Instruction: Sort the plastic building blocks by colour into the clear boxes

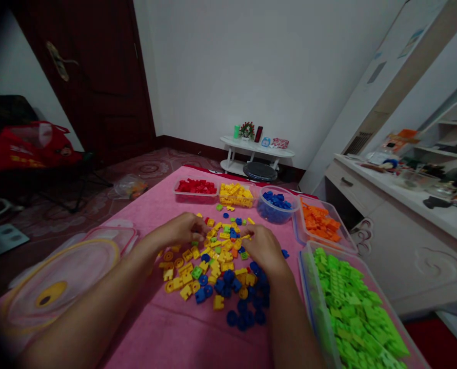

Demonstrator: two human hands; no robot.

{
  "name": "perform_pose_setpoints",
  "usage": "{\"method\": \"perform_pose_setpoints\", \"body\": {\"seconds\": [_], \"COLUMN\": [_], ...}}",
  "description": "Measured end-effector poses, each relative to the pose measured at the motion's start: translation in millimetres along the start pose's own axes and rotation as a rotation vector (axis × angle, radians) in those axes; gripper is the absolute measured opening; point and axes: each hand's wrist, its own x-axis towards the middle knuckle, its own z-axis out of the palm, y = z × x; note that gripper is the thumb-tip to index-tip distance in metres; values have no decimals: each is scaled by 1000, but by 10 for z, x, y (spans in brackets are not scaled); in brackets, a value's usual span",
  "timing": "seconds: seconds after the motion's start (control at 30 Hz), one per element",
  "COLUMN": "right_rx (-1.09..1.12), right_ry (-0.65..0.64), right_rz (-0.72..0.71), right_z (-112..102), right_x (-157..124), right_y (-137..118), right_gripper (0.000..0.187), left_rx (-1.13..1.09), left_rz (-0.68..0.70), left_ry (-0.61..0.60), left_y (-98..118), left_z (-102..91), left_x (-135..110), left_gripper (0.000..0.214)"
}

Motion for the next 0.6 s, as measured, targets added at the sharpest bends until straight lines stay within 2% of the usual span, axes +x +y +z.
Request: {"method": "perform_pose_setpoints", "body": {"seconds": [0.07, 0.13, 0.23, 0.33, 0.43, 0.6], "right_rx": [9, -26, -84, -31, 184, 797], "right_ry": [-41, -95, -146, -118, -77, -20], "right_rz": [-28, -48, -36, -42, -48, 165], "right_z": [-16, 16, 106, 171, 198, 215], "right_x": [-17, -26, -22, -7, 9, 23], "right_y": [-21, -45, -58, -7, 82, 112], "right_gripper": [28, 32, 34, 30, 26, 28], "left_rx": [7, 39, 116, 232, 286, 299], "left_rz": [-10, -13, 10, 19, 36, 4], "left_ry": [-112, -139, -96, 52, 153, 97], "left_y": [60, 113, 160, 178, 196, 234], "left_z": [-73, -99, -40, 95, 227, 323], "left_x": [-79, -124, -108, -41, 9, 26], "left_gripper": [18, 16, 18, 28, 34, 29]}}
